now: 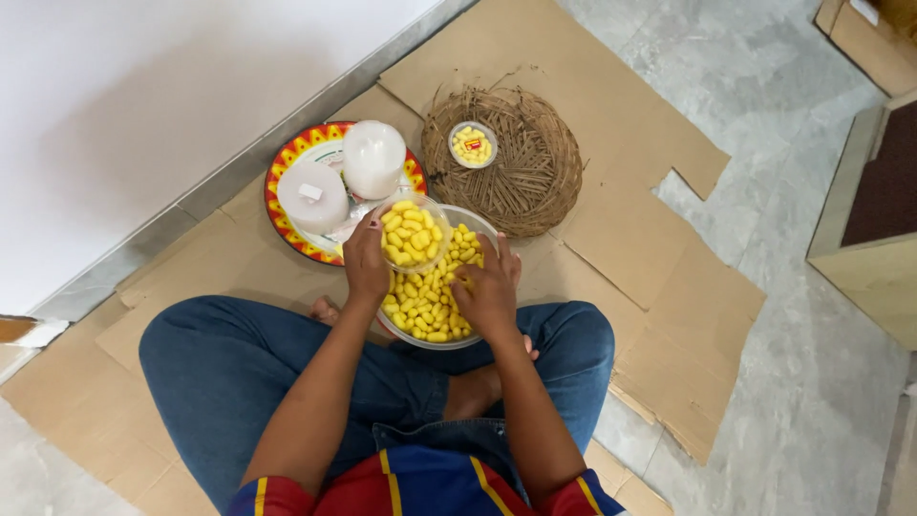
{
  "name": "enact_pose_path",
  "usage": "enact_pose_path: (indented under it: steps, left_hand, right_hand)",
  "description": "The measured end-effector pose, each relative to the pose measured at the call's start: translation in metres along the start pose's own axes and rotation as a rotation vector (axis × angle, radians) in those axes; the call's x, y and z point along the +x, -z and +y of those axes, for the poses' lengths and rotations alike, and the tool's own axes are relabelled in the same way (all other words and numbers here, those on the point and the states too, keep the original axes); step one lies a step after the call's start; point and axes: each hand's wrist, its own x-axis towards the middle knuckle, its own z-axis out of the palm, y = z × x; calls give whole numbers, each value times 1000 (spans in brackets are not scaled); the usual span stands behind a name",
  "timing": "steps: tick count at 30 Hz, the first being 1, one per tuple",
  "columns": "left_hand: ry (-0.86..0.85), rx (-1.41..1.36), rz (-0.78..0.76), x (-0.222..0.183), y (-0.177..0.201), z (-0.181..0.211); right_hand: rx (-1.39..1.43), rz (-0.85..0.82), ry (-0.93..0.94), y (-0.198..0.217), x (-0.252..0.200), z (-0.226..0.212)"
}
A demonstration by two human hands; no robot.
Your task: A person sits on the floor and manually sorts small yellow food items in a plastic bowl.
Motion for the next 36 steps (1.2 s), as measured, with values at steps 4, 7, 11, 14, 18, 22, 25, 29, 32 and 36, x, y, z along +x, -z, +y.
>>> enact_pose_path:
  steps: [4, 7, 11, 14, 18, 22, 25, 29, 32, 36]
  left_hand:
    - [-4, 35, -8, -7, 2, 1]
    - [29, 26, -14, -12, 3, 0]
    - [-22, 43, -54, -6, 0, -1]
    - [-61, 66, -69, -3, 0, -12]
    - [-80, 120, -110, -1, 3, -30]
    - [-67, 64, -87, -1, 3, -34]
    - [-17, 29, -70, -4, 5, -18]
    - [29, 136, -75, -19, 6, -20]
    - [11, 195, -66, -34, 9, -27]
    - [29, 206, -60, -49, 6, -33]
  right_hand:
    - [201, 160, 40, 7, 4, 6]
    - [326, 285, 88, 38, 14, -19]
    - [269, 260, 321, 68, 46, -53]
    - [102, 186, 473, 68, 65, -64]
    - [-103, 148, 579, 54, 83, -74]
    - [-11, 144, 517, 67, 84, -73]
    - [48, 183, 393, 74, 81, -58]
    - [73, 167, 303, 81, 71, -56]
    - [52, 135, 307, 77, 64, -63]
    - [-121, 89, 310, 64, 59, -70]
